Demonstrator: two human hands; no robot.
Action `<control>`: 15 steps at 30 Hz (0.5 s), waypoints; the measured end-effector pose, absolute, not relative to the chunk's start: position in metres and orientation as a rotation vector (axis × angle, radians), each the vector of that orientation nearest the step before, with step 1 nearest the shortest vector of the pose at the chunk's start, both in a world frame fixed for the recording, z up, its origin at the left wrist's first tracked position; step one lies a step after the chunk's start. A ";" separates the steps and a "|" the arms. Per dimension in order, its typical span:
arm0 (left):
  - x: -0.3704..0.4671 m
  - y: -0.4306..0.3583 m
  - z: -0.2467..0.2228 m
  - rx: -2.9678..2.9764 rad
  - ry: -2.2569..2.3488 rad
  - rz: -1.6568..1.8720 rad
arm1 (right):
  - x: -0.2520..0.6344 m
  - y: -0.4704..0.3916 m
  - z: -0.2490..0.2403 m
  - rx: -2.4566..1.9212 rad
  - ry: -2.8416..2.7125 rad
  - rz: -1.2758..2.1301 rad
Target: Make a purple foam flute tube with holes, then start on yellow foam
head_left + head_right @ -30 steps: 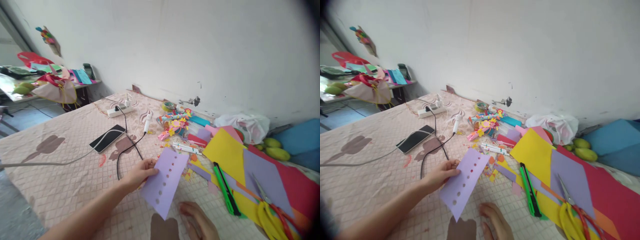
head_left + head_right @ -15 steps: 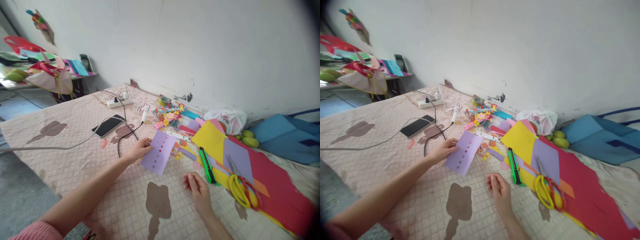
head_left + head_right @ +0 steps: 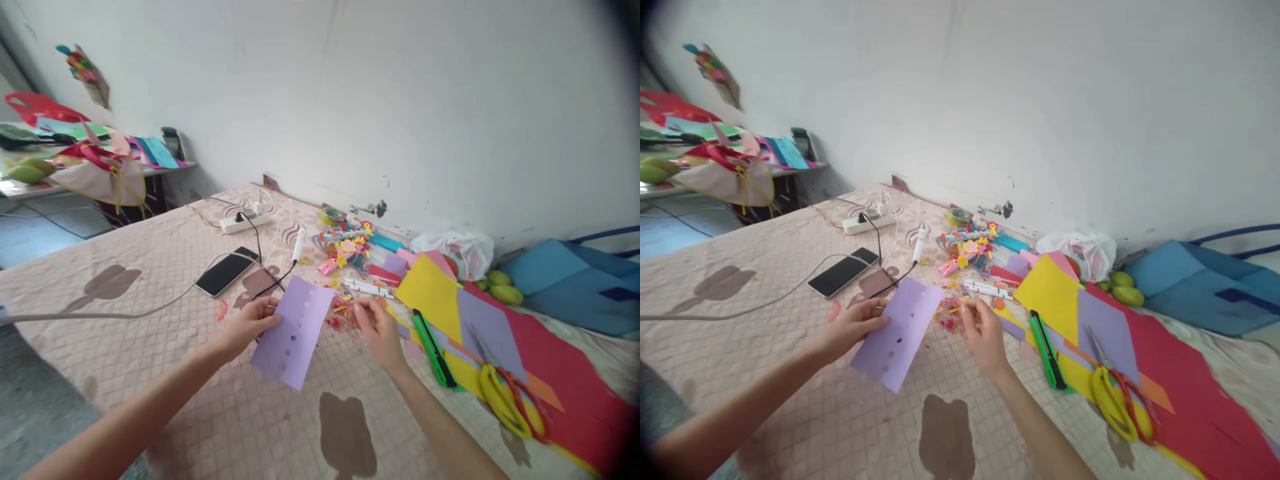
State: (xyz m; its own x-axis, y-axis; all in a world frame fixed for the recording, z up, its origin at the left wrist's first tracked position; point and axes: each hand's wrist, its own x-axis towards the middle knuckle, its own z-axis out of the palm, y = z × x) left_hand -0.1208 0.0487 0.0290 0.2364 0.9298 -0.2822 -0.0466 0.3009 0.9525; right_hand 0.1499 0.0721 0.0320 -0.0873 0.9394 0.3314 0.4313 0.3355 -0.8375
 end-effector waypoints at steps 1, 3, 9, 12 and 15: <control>-0.130 0.048 0.028 1.017 1.116 0.884 | 0.134 0.094 0.034 -1.235 -1.698 0.663; -0.143 0.049 0.026 0.988 1.120 0.924 | 0.099 0.138 0.035 -1.237 -1.723 0.629; -0.169 0.051 0.024 0.946 1.135 0.940 | 0.015 0.233 0.025 -1.453 -1.707 0.595; -0.180 0.055 0.023 0.932 1.113 0.949 | -0.004 0.255 0.020 -1.578 -1.689 0.652; -0.187 0.059 0.023 0.926 1.110 0.938 | -0.012 0.270 0.017 -1.664 -1.648 0.713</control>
State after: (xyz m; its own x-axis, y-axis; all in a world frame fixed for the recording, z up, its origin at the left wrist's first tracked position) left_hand -0.1869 0.0589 0.0227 0.1806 0.9368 -0.2996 -0.1396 0.3259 0.9350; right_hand -0.0123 0.2698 0.0167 0.0483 0.9956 0.0797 0.6234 0.0323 -0.7812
